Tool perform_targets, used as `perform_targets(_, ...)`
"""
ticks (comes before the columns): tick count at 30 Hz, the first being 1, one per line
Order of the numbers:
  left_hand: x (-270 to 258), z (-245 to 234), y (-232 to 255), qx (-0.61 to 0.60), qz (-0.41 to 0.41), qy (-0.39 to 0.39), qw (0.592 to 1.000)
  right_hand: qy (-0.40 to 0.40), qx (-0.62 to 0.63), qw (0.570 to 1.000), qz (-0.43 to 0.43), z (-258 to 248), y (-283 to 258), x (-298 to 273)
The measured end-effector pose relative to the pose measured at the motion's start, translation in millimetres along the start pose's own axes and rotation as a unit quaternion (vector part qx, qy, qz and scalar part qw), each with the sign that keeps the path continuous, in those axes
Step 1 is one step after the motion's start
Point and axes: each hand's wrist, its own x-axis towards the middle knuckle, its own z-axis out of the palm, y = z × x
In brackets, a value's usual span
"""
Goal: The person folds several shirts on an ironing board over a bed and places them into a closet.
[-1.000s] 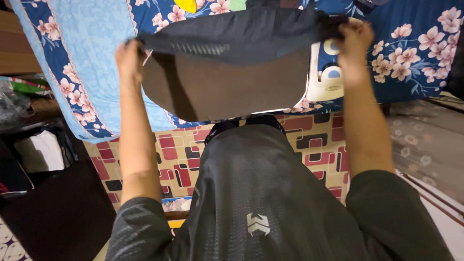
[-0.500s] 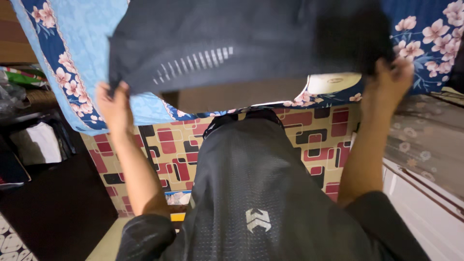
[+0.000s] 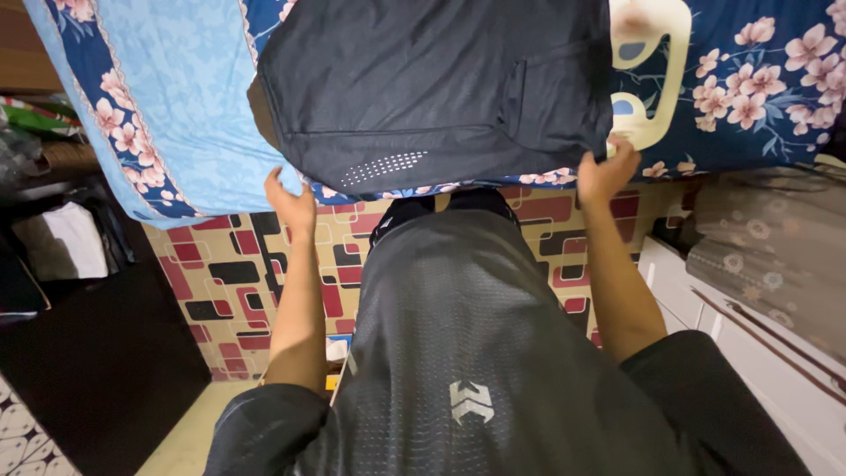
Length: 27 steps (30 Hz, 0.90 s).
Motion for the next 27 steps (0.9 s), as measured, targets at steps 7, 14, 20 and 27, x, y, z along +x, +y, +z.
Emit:
perform_targets(7,40.4,16.4,90.5,0.119,0.264,-0.161,0.943,-0.168,-0.006,0.978,-0.127,40.3,-123.3,26.1)
perform_targets(14,66.3,37.8,82.1,0.161,0.251,-0.213,0.931,-0.255,-0.110,0.956,-0.095,114.2,-143.0,33.2)
perform_targets(20,66.3,34.7,90.2,0.164,0.227,-0.122,0.952,-0.202,-0.027,0.966,-0.160,105.6,-163.5,43.0)
perform_targets(27,87.7,41.6,130.6,0.118,0.235,-0.140,0.955,-0.231,-0.035,0.948,-0.216,75.4,-165.4,34.3)
